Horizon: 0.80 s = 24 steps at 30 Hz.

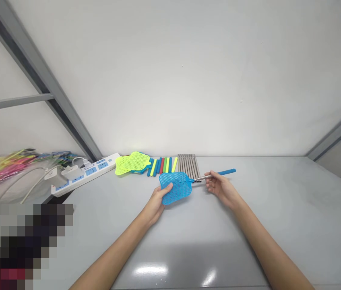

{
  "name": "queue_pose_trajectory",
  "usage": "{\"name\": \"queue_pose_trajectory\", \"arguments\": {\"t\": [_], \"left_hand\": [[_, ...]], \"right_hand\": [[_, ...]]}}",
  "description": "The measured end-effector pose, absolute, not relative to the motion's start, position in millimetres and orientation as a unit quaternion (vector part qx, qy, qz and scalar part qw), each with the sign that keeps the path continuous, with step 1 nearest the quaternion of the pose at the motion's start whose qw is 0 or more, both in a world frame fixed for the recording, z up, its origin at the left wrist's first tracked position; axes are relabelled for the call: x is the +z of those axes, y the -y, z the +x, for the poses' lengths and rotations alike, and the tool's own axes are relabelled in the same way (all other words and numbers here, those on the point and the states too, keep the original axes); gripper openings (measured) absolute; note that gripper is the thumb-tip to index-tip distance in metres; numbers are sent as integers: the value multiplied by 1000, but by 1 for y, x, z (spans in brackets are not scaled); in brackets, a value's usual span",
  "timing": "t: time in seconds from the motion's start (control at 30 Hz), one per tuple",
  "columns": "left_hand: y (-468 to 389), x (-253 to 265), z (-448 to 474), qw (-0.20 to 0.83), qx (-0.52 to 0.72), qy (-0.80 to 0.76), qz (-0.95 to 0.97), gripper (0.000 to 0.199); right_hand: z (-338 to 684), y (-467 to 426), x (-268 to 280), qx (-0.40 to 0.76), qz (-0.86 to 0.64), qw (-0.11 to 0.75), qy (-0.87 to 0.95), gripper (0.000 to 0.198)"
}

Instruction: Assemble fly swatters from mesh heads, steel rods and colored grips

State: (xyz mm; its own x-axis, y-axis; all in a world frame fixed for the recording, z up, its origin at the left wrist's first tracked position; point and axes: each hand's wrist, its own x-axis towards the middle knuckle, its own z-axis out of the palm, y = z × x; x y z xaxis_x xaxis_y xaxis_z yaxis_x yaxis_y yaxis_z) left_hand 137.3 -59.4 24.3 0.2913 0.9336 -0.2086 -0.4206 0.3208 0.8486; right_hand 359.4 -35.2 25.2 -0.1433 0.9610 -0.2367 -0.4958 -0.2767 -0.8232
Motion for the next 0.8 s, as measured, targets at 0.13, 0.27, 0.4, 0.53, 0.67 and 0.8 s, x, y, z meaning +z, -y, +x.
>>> {"name": "queue_pose_trajectory", "arguments": {"t": [0.13,0.27,0.4,0.53,0.67,0.8], "left_hand": [[59,20,137,710,473,-369,369,37],[60,21,137,707,465,-369,384,36],[61,22,139,704,464,-377,382,35],[60,23,139,703,467,-386,372,34],[59,23,139,712,473,-382,352,33],[59,24,140,721,476,-376,336,33]], "right_hand": [[360,35,25,694,-393,521,304,21],[360,33,22,678,-418,519,310,24],[361,32,20,683,-425,517,292,24],[362,32,21,705,-401,521,268,20],[363,31,20,694,-396,538,270,16],[362,30,16,686,-387,550,277,16]]}}
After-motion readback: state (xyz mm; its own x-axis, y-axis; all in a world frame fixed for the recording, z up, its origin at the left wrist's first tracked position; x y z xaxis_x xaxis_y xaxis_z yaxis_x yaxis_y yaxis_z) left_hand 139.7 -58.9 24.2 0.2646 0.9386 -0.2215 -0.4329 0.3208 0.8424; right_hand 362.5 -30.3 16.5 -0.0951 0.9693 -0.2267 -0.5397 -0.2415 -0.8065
